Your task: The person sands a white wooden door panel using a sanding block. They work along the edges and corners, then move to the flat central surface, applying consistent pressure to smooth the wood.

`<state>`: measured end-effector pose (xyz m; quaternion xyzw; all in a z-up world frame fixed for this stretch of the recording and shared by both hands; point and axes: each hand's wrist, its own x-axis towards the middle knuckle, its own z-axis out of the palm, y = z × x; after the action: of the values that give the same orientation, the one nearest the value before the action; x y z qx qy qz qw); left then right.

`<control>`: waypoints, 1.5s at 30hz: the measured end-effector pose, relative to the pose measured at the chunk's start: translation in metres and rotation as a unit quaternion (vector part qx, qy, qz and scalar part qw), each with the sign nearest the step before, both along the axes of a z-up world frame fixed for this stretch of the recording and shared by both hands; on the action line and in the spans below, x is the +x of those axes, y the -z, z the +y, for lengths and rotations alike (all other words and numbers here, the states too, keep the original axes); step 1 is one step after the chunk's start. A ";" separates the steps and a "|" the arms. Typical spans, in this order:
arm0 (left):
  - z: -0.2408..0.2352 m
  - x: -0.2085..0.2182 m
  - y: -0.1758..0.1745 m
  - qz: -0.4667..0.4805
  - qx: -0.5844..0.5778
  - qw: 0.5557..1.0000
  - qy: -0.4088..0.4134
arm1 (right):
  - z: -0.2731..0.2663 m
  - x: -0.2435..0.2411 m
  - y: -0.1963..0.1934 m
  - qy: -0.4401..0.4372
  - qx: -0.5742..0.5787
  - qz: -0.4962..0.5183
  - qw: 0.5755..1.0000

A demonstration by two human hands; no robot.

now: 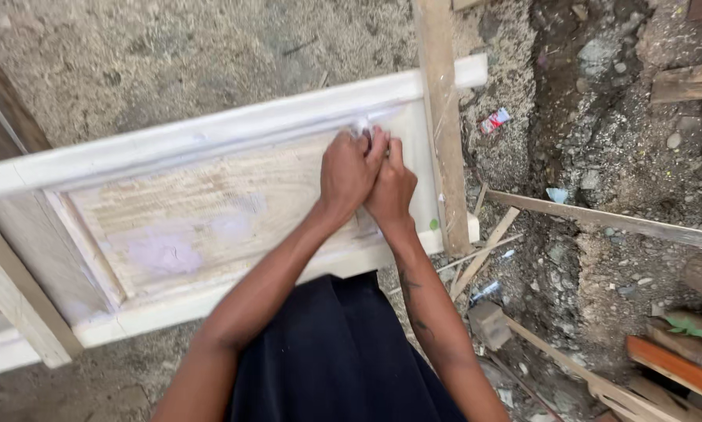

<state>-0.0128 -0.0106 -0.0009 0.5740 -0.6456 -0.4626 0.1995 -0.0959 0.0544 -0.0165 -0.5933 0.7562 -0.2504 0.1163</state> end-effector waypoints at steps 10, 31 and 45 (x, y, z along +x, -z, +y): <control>0.030 0.004 0.011 0.099 0.145 0.980 -0.097 | 0.006 -0.003 0.007 0.036 0.039 0.037 0.998; 0.028 0.003 0.008 0.076 0.019 0.996 -0.052 | 0.011 0.006 0.000 0.078 0.041 0.010 0.996; 0.000 -0.007 0.010 0.074 -0.009 0.996 -0.056 | -0.013 -0.004 0.014 0.074 0.056 0.016 0.996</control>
<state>-0.0198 -0.0101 -0.0113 0.5717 -0.5997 -0.4862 0.2776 -0.1003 0.0413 -0.0303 -0.5325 0.8125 -0.2061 0.1178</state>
